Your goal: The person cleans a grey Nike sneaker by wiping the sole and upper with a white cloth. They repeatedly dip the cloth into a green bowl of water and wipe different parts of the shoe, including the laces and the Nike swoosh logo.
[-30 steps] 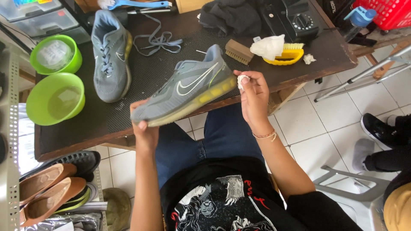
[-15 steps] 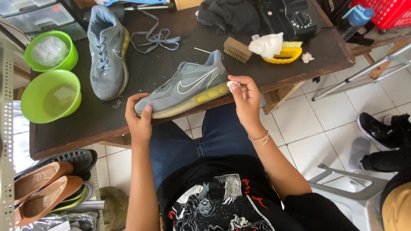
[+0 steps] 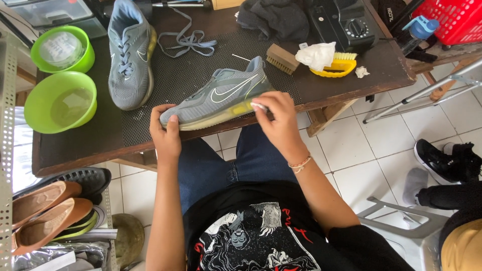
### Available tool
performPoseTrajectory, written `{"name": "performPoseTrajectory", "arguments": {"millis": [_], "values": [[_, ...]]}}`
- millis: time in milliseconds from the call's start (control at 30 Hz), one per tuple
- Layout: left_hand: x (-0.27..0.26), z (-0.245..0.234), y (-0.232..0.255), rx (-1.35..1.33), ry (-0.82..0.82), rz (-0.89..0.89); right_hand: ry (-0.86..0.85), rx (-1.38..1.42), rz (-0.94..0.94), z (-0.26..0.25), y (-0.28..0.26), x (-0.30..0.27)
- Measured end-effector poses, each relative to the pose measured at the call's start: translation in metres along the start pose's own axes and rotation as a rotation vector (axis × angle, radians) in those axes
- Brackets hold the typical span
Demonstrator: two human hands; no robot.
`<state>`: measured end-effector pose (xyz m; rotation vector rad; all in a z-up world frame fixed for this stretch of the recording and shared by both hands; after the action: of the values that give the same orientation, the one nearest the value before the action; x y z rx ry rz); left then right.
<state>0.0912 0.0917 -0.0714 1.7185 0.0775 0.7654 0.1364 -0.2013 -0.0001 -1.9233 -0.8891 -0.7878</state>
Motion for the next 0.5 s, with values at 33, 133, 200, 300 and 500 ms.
{"name": "performPoseTrajectory", "arguments": {"millis": [33,133,200,300,500], "values": [[-0.001,-0.001,0.001,0.000,0.002,-0.002,-0.003,0.001,0.000,0.003,-0.003,0.001],[0.000,-0.001,0.001,0.029,-0.017,0.008,-0.049,-0.043,-0.059,0.010,-0.005,0.003],[0.001,-0.002,-0.002,0.045,-0.018,0.009,-0.074,-0.114,-0.069,0.012,0.003,0.002],[0.001,-0.001,-0.003,0.018,-0.013,0.006,-0.075,-0.101,-0.035,-0.004,-0.002,0.012],[-0.001,-0.001,-0.002,0.021,0.010,0.003,-0.117,-0.100,-0.030,0.011,-0.008,0.008]]}}
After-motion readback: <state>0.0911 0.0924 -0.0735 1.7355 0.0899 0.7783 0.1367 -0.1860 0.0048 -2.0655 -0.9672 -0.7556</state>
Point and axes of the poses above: each hand's wrist, its own x-axis towards the middle knuckle, its own z-axis out of the palm, y = z × x, the point moved 3 cm from there along x, towards the middle knuckle, and after that the axes turned 3 degrees about -z, right-handed, at the moved point
